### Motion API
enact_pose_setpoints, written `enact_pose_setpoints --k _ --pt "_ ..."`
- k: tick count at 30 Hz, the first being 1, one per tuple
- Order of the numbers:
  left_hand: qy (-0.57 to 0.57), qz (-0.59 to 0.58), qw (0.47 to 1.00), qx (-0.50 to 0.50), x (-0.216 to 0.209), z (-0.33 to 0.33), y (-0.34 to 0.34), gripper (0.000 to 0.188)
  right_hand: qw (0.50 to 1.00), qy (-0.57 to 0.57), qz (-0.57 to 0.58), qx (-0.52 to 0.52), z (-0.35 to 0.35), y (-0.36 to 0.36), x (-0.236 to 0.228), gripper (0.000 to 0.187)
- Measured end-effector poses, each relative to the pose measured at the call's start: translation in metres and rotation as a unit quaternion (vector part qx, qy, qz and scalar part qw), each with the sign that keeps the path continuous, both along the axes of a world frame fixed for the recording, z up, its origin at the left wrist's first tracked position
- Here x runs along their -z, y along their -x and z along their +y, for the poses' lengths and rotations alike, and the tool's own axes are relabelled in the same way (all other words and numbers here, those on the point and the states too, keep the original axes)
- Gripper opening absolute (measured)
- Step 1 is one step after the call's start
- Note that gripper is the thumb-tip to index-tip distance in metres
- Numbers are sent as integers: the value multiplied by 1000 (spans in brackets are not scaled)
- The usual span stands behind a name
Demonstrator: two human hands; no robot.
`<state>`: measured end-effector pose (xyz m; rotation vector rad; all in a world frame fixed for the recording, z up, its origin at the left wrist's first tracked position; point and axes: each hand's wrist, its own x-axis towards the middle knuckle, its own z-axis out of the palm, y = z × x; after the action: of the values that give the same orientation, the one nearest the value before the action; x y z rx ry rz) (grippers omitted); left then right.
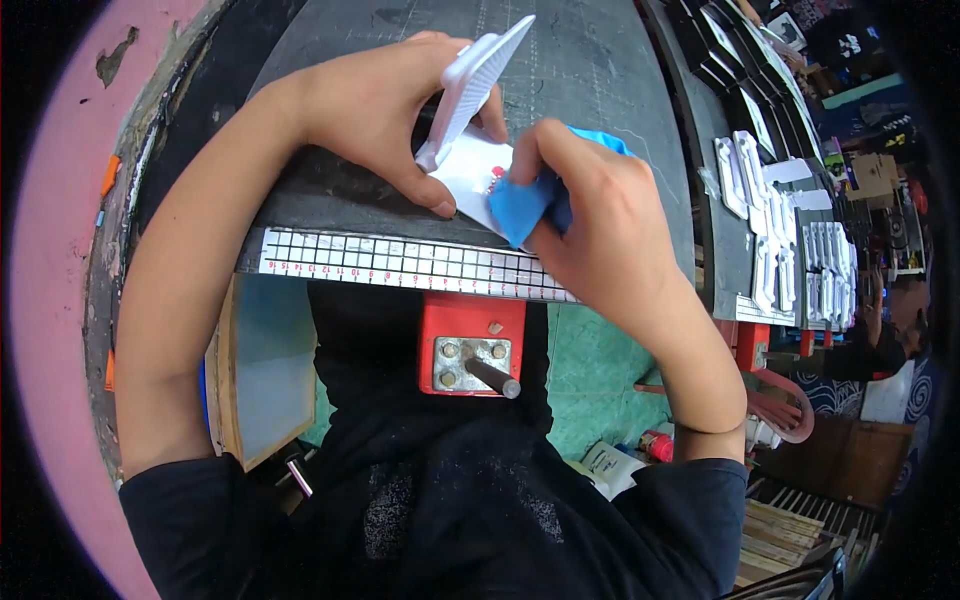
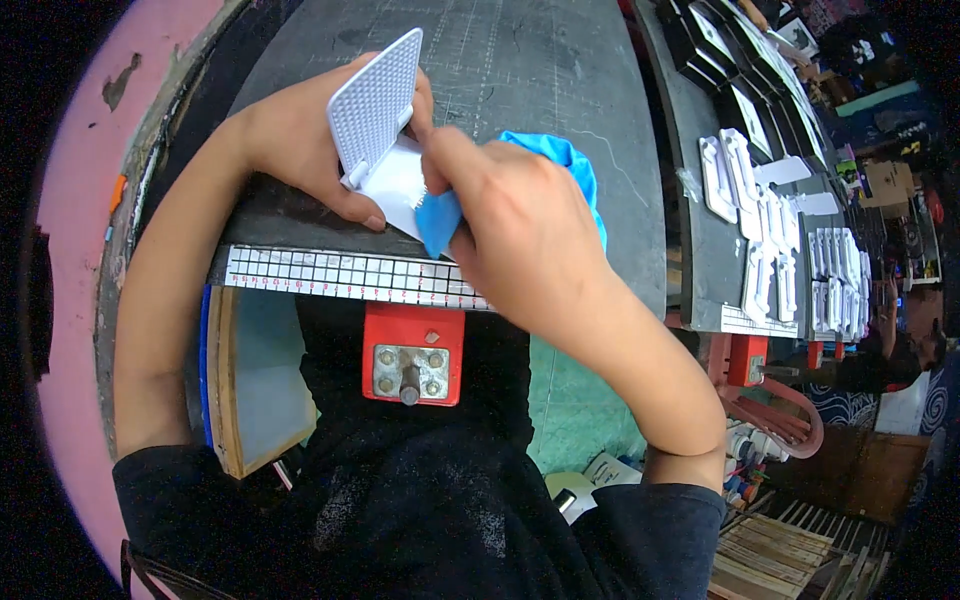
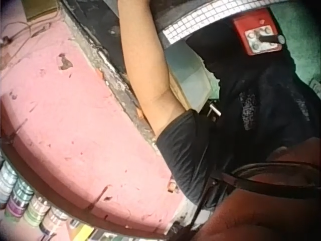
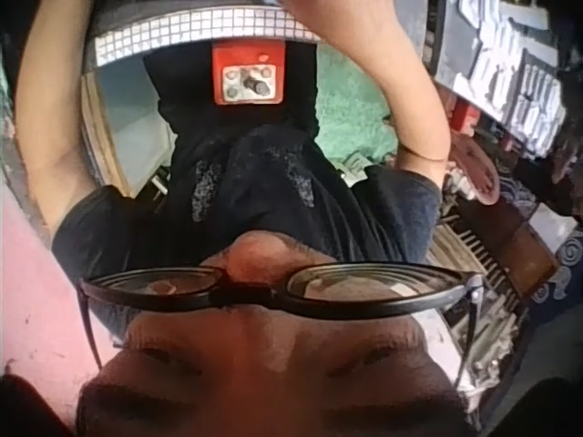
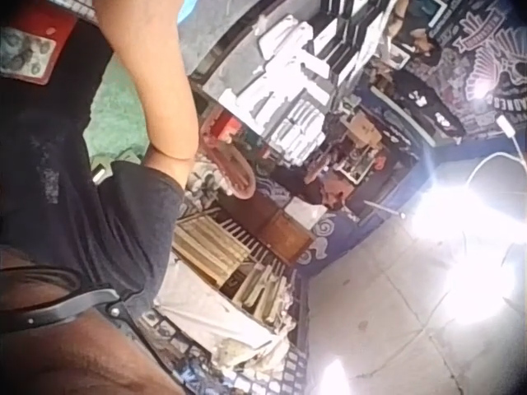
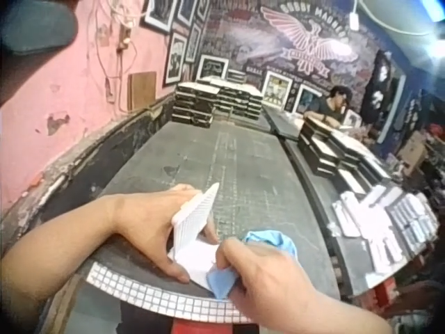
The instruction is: Assembling and cleaning white plastic mobile phone stands.
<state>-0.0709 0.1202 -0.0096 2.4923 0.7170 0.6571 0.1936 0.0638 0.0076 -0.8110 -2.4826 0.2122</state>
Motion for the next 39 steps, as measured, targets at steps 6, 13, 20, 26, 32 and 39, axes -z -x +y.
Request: enact_pose_setpoints --k 6,13,20,26,32,39 --pt "-30 54 997 -35 -10 -2 -2 75 967 107 218 72 74 -40 0 19" --pt "1 24 1000 -4 -11 4 2 81 944 -121 209 225 117 -73 -13 43" --pt "244 -38 969 33 -9 14 7 97 984 162 75 -14 31 -46 -29 41" --pt "100 -49 993 37 3 18 17 91 997 75 -25 -14 -2 -32 -8 32" --pt "200 -8 976 -80 7 17 24 80 988 109 21 -112 -1 -27 -6 34" --pt "138 -55 988 -47 10 12 25 75 990 33 -8 -133 24 4 -4 12"
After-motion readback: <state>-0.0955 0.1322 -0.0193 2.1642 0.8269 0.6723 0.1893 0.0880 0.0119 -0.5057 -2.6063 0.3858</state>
